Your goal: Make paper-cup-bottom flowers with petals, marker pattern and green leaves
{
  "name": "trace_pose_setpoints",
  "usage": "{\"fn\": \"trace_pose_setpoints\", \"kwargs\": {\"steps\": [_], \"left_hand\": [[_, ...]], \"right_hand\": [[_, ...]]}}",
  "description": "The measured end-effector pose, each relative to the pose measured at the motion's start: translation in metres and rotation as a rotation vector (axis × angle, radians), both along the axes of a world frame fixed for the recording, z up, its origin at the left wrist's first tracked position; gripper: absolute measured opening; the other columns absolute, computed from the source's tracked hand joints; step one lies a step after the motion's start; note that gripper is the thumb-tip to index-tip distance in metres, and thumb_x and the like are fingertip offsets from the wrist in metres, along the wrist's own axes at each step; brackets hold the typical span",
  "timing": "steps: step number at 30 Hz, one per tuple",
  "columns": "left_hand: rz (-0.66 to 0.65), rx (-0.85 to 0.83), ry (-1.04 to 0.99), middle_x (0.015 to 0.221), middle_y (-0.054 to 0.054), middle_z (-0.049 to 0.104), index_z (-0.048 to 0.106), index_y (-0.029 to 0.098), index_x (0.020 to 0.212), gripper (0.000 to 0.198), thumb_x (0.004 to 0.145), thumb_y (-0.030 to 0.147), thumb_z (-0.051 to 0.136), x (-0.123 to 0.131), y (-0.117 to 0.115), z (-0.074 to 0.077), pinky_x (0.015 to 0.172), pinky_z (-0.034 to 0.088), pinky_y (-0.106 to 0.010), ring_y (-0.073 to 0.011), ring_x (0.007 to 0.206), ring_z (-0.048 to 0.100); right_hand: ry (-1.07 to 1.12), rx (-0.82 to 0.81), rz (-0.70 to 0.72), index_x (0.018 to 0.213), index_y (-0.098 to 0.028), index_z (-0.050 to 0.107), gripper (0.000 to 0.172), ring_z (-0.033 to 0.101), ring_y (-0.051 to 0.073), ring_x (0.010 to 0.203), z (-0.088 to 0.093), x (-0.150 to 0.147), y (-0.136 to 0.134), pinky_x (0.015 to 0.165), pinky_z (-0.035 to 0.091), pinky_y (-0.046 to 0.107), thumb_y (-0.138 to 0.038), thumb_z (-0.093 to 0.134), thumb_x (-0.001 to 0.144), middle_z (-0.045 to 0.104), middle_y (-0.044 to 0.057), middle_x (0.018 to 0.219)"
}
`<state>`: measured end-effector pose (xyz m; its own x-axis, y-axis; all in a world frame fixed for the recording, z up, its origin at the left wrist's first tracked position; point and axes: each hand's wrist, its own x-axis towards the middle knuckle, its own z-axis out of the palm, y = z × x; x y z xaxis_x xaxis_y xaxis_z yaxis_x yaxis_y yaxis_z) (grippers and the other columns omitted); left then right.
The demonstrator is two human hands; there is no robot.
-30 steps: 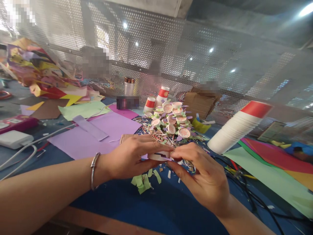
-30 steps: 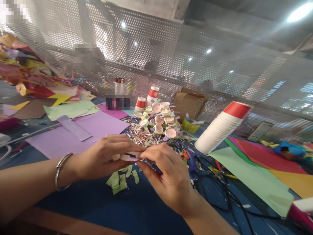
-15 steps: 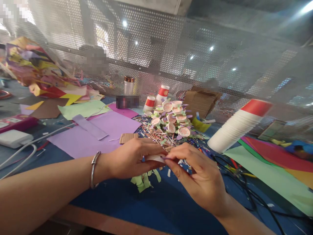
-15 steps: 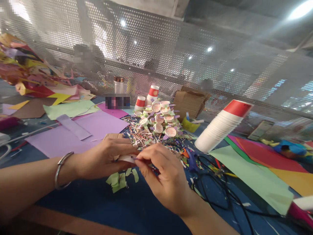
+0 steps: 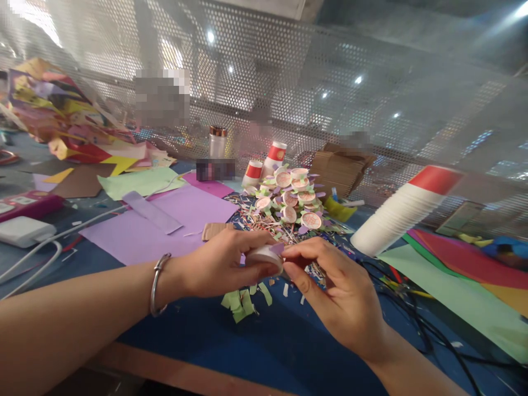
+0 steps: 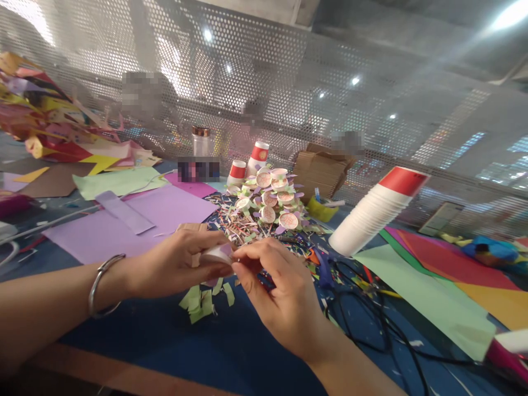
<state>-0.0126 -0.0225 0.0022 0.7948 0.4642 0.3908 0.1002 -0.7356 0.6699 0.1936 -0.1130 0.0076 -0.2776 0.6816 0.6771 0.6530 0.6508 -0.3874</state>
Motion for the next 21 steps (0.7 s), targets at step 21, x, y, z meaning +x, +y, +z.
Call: {"fn": "trace_pose_setpoints", "kwargs": {"steps": [21], "left_hand": [[-0.313, -0.738, -0.147, 0.071, -0.001, 0.071, 0.066, 0.012, 0.091, 0.015, 0.098, 0.024, 0.062, -0.001, 0.010, 0.005, 0.064, 0.047, -0.019, -0.0068, 0.058, 0.060]], "right_hand": [[0.382, -0.537, 0.011, 0.103, -0.023, 0.066, 0.020, 0.061, 0.009, 0.073, 0.000, 0.005, 0.002, 0.063, 0.048, 0.018, -0.042, 0.068, 0.097, 0.069, -0.002, 0.085]]}}
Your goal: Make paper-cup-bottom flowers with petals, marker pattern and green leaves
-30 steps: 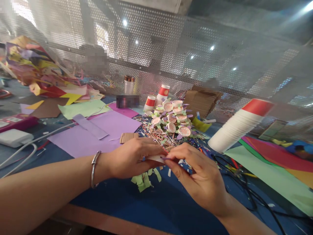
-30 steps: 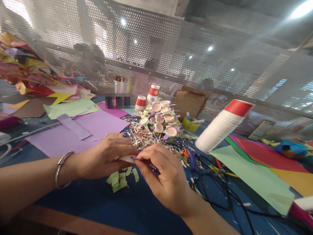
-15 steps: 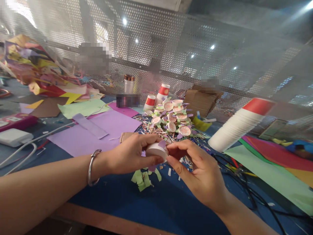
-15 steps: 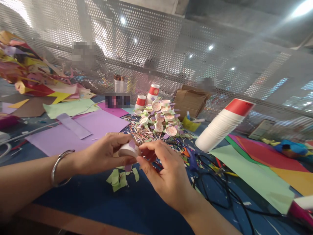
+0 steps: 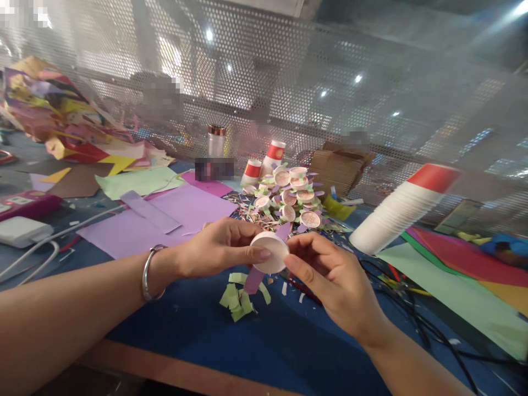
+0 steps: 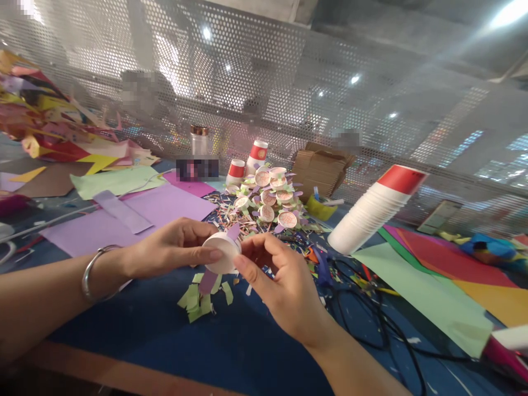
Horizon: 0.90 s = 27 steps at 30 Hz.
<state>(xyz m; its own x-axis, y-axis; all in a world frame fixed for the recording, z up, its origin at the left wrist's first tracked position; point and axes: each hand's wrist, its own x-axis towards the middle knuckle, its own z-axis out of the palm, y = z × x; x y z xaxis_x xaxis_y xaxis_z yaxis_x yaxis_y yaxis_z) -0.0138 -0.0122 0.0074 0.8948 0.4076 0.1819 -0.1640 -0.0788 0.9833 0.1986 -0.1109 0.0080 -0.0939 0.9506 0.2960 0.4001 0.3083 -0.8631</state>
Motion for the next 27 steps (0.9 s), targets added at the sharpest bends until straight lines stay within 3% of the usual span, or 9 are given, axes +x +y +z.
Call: {"fn": "trace_pose_setpoints", "kwargs": {"steps": [5, 9, 13, 19, 27], "left_hand": [[0.097, -0.017, 0.039, 0.074, -0.002, 0.071, 0.066, 0.012, 0.088, 0.016, 0.090, 0.026, 0.074, 0.004, -0.003, -0.002, 0.063, 0.045, -0.019, -0.0088, 0.067, 0.062], [0.327, -0.131, -0.007, 0.071, 0.000, 0.068, 0.063, 0.013, 0.093, 0.025, 0.087, 0.034, 0.076, 0.010, -0.010, -0.002, 0.056, 0.039, -0.019, -0.0076, 0.061, 0.056], [0.503, -0.197, -0.031, 0.077, 0.001, 0.063, 0.060, 0.016, 0.093, 0.032, 0.085, 0.043, 0.076, 0.012, -0.010, -0.004, 0.046, 0.026, -0.020, -0.0072, 0.061, 0.049], [0.567, -0.218, -0.118, 0.072, 0.004, 0.057, 0.058, 0.016, 0.088, 0.031, 0.083, 0.040, 0.078, 0.017, -0.013, -0.007, 0.048, 0.029, -0.021, -0.0069, 0.060, 0.045], [0.467, -0.087, -0.116, 0.081, 0.000, 0.065, 0.064, 0.015, 0.096, 0.026, 0.089, 0.038, 0.073, 0.021, -0.016, -0.013, 0.064, 0.043, -0.022, -0.0095, 0.070, 0.054]], "right_hand": [[0.007, -0.042, 0.005, 0.102, -0.021, 0.066, 0.026, 0.059, 0.011, 0.070, -0.002, 0.001, 0.002, 0.061, 0.048, 0.020, -0.046, 0.068, 0.096, 0.067, 0.000, 0.083], [-0.038, 0.030, -0.057, 0.102, -0.020, 0.068, 0.028, 0.063, 0.012, 0.072, -0.004, 0.001, 0.005, 0.064, 0.050, 0.021, -0.048, 0.067, 0.096, 0.070, 0.002, 0.086], [-0.035, -0.038, -0.041, 0.099, -0.020, 0.070, 0.030, 0.062, 0.013, 0.069, -0.009, -0.004, 0.009, 0.059, 0.050, 0.022, -0.049, 0.067, 0.095, 0.069, 0.002, 0.082], [0.017, -0.110, 0.068, 0.085, -0.018, 0.068, 0.031, 0.059, 0.012, 0.064, -0.012, -0.013, 0.011, 0.060, 0.052, 0.023, -0.047, 0.067, 0.095, 0.063, 0.000, 0.072], [-0.011, -0.065, 0.043, 0.084, -0.018, 0.067, 0.025, 0.058, 0.012, 0.063, -0.011, -0.013, 0.012, 0.059, 0.052, 0.022, -0.041, 0.065, 0.096, 0.061, -0.001, 0.070]]}}
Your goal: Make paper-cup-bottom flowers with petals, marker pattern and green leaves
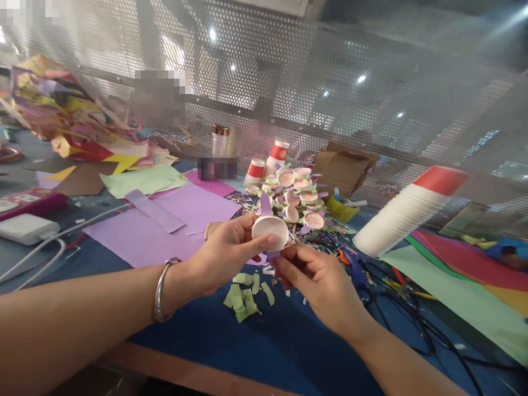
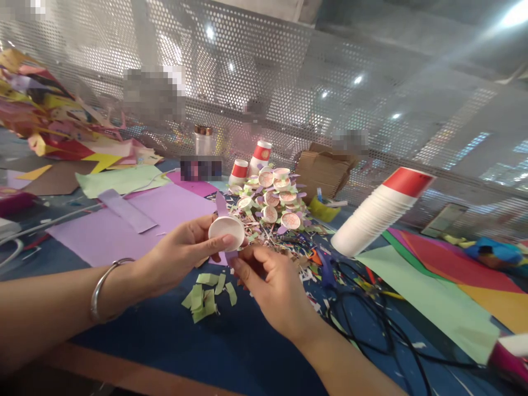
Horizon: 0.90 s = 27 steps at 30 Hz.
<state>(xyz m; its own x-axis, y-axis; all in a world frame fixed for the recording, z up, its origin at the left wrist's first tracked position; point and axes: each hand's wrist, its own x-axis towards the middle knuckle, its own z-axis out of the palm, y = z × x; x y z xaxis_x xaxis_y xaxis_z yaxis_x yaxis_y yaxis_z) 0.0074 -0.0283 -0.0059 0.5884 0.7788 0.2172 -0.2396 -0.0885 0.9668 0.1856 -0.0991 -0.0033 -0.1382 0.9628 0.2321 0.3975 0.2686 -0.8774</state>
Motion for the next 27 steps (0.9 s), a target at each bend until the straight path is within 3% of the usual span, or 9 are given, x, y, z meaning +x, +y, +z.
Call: {"fn": "trace_pose_setpoints", "kwargs": {"steps": [2, 5, 8, 14, 20, 27], "left_hand": [[0.004, -0.007, 0.025, 0.085, -0.002, 0.067, 0.064, 0.015, 0.096, 0.027, 0.088, 0.038, 0.073, -0.002, 0.001, 0.002, 0.067, 0.046, -0.023, -0.0113, 0.074, 0.059], [-0.040, -0.032, 0.105, 0.070, 0.000, 0.065, 0.066, 0.014, 0.089, 0.023, 0.089, 0.037, 0.070, -0.005, 0.005, 0.006, 0.062, 0.045, -0.022, -0.0104, 0.064, 0.059], [-0.165, -0.004, 0.219, 0.060, 0.002, 0.061, 0.067, 0.013, 0.083, 0.020, 0.088, 0.032, 0.069, -0.010, 0.010, 0.008, 0.055, 0.040, -0.021, -0.0080, 0.053, 0.052], [-0.391, 0.124, 0.407, 0.067, 0.001, 0.064, 0.066, 0.014, 0.086, 0.018, 0.083, 0.030, 0.074, -0.014, 0.018, 0.007, 0.052, 0.042, -0.020, -0.0089, 0.055, 0.055], [-0.258, 0.087, 0.410, 0.097, -0.008, 0.074, 0.061, 0.015, 0.117, 0.034, 0.090, 0.034, 0.070, -0.019, 0.026, 0.011, 0.058, 0.045, -0.018, -0.0116, 0.073, 0.067], [-0.264, 0.111, 0.505, 0.100, -0.007, 0.074, 0.062, 0.024, 0.137, 0.053, 0.090, 0.048, 0.069, -0.027, 0.036, 0.012, 0.058, 0.048, -0.018, -0.0151, 0.079, 0.069]], "right_hand": [[-0.040, 0.010, -0.009, 0.088, -0.019, 0.069, 0.025, 0.059, 0.012, 0.064, 0.000, 0.002, 0.000, 0.059, 0.051, 0.022, -0.042, 0.063, 0.097, 0.063, 0.000, 0.072], [-0.096, 0.098, -0.092, 0.090, -0.019, 0.069, 0.026, 0.057, 0.012, 0.062, 0.002, 0.004, -0.002, 0.056, 0.048, 0.021, -0.043, 0.062, 0.098, 0.064, 0.000, 0.071], [-0.079, 0.166, -0.191, 0.091, -0.019, 0.069, 0.027, 0.052, 0.010, 0.054, 0.007, 0.006, -0.003, 0.049, 0.043, 0.020, -0.045, 0.063, 0.097, 0.062, -0.001, 0.067], [-0.060, 0.143, -0.208, 0.083, -0.018, 0.068, 0.029, 0.056, 0.012, 0.057, 0.008, 0.013, -0.002, 0.051, 0.044, 0.021, -0.045, 0.065, 0.095, 0.063, 0.000, 0.067], [0.001, 0.160, -0.226, 0.078, -0.019, 0.065, 0.029, 0.057, 0.012, 0.064, 0.006, 0.021, 0.002, 0.059, 0.048, 0.021, -0.042, 0.066, 0.095, 0.061, 0.000, 0.069], [0.046, 0.147, -0.214, 0.077, -0.019, 0.066, 0.029, 0.059, 0.012, 0.063, 0.007, 0.020, 0.001, 0.060, 0.052, 0.023, -0.042, 0.067, 0.094, 0.063, 0.001, 0.070]]}}
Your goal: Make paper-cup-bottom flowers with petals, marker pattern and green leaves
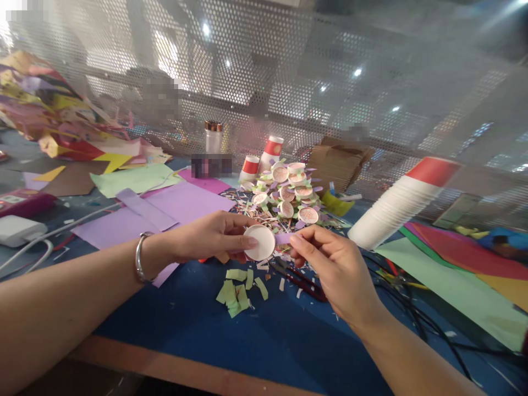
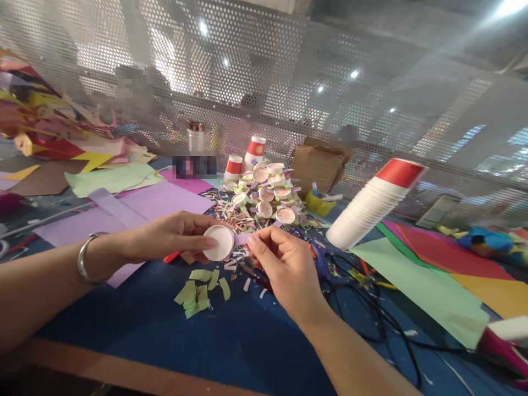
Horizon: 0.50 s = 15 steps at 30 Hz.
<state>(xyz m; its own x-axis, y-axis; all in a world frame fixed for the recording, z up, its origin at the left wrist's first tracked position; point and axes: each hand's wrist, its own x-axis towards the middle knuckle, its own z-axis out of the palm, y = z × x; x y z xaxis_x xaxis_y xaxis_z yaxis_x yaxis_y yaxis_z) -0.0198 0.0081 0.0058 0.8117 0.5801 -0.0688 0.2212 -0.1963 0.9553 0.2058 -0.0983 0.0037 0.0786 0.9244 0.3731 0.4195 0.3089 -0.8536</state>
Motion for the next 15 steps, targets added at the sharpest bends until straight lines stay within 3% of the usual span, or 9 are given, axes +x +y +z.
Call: {"fn": "trace_pose_setpoints", "kwargs": {"steps": [8, 15], "left_hand": [[-0.028, -0.042, -0.028, 0.094, -0.007, 0.075, 0.071, 0.019, 0.120, 0.036, 0.093, 0.042, 0.067, 0.0052, -0.0054, -0.0008, 0.060, 0.045, -0.017, -0.0117, 0.075, 0.067], [-0.039, -0.084, -0.001, 0.094, -0.006, 0.074, 0.069, 0.020, 0.122, 0.040, 0.092, 0.047, 0.067, -0.0016, 0.0009, 0.0014, 0.063, 0.049, -0.019, -0.0124, 0.075, 0.068]], "right_hand": [[0.013, -0.043, 0.037, 0.084, -0.018, 0.071, 0.026, 0.059, 0.012, 0.063, -0.0072, 0.0017, 0.0016, 0.055, 0.050, 0.022, -0.041, 0.067, 0.094, 0.066, 0.002, 0.073], [0.046, -0.032, 0.022, 0.078, -0.018, 0.067, 0.027, 0.060, 0.011, 0.064, -0.0033, 0.0013, -0.0001, 0.059, 0.052, 0.019, -0.040, 0.068, 0.093, 0.064, 0.000, 0.070]]}}
